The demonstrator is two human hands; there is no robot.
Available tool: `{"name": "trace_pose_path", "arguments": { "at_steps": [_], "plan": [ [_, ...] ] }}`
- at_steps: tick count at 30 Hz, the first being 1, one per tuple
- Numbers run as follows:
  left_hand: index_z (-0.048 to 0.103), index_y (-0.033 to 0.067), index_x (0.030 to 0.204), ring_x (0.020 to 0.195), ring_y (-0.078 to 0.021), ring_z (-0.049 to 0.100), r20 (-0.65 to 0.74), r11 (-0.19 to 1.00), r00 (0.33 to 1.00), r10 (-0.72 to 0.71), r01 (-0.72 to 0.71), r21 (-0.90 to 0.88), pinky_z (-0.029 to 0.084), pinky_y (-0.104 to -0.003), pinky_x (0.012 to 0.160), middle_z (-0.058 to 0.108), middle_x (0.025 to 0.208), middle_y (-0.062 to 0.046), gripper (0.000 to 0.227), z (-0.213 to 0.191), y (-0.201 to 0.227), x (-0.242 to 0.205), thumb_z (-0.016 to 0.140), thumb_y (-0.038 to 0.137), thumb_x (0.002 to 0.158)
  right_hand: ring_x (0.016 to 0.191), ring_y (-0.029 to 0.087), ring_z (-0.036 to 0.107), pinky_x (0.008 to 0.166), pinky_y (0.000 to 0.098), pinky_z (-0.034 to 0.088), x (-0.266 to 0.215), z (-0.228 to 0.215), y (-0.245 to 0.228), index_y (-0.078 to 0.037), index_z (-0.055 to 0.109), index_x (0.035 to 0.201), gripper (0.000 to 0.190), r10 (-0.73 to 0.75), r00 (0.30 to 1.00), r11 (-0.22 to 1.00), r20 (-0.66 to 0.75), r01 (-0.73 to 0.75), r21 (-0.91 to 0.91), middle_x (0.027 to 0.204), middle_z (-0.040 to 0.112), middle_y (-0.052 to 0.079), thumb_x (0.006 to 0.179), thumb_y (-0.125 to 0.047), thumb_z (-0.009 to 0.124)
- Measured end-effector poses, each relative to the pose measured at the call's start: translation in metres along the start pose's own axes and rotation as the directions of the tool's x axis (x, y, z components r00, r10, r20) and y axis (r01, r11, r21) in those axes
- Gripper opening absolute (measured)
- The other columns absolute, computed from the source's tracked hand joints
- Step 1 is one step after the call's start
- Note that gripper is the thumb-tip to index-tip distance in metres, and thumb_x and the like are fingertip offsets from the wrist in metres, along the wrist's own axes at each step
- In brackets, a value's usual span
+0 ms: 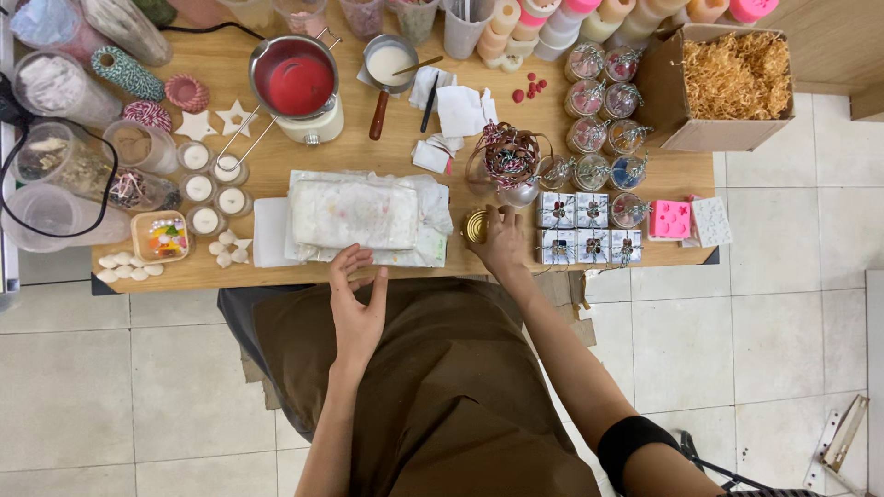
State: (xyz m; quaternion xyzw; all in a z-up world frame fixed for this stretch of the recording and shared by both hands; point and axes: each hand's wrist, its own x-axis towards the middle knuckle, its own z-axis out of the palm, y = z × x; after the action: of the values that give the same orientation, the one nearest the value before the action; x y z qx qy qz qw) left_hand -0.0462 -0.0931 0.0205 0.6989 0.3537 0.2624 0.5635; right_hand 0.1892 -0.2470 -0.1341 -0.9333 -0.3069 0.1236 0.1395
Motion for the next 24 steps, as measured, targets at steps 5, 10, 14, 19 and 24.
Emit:
{"name": "trace_pose_path", "arguments": {
  "at_steps": [5,10,14,19,24],
  "plan": [
    [0.045,0.0034,0.143,0.120,-0.0211,0.061,-0.019,0.999,1.000,-0.025,0.025,0.020,0.053,-0.034,0.095,0.062,0.133,-0.012,0.050,-0.007,-0.006,-0.006,0.067,0.014,0.099,0.117,0.042,0.054,0.099,0.0489,0.050,-0.001,-0.012,-0.003,-0.011,0.055,0.141,0.088,-0.006,1.000,0.997,0.021,0.005,0.078,0.134,0.050,0.022,0.064,-0.027,0.093],
    [0.044,0.0037,0.145,0.121,-0.0214,0.061,-0.014,0.999,0.999,-0.042,0.043,0.020,0.053,-0.034,0.096,0.061,0.134,-0.012,0.052,-0.012,-0.012,-0.008,0.067,0.017,0.100,0.117,0.041,0.054,0.103,0.0496,0.046,0.003,-0.027,-0.006,-0.010,0.053,0.136,0.084,-0.072,0.997,0.995,-0.007,0.073,0.064,0.128,0.058,0.019,0.065,-0.029,0.094],
    [0.044,0.0042,0.145,0.121,-0.0219,0.061,-0.009,0.998,0.998,-0.054,0.055,0.023,0.053,-0.035,0.097,0.061,0.134,-0.012,0.052,-0.011,-0.013,-0.008,0.067,0.018,0.100,0.121,0.040,0.056,0.111,0.0550,0.039,0.005,-0.025,0.002,0.000,0.043,0.146,0.101,-0.259,0.936,0.955,-0.238,0.285,0.084,0.124,0.062,0.019,0.064,-0.030,0.094],
    [0.046,0.0058,0.144,0.118,-0.0208,0.062,-0.016,0.997,0.997,-0.075,0.075,0.001,0.053,-0.035,0.095,0.063,0.131,-0.011,0.051,-0.009,-0.013,-0.008,0.067,0.018,0.099,0.121,0.042,0.053,0.104,0.0499,0.045,0.006,-0.024,0.009,-0.012,0.047,0.136,0.091,-0.206,0.967,0.975,-0.150,0.215,0.048,0.126,0.061,0.017,0.062,-0.033,0.097],
    [0.045,0.0053,0.145,0.118,-0.0212,0.062,-0.013,0.998,0.998,-0.060,0.060,0.028,0.052,-0.036,0.096,0.063,0.129,-0.012,0.051,-0.012,-0.014,-0.008,0.067,0.015,0.100,0.119,0.040,0.052,0.097,0.0510,0.048,0.007,-0.032,0.009,-0.012,0.040,0.150,0.110,-0.114,0.993,0.987,-0.026,0.116,0.112,0.129,0.053,0.017,0.056,-0.029,0.094]
  ]
}}
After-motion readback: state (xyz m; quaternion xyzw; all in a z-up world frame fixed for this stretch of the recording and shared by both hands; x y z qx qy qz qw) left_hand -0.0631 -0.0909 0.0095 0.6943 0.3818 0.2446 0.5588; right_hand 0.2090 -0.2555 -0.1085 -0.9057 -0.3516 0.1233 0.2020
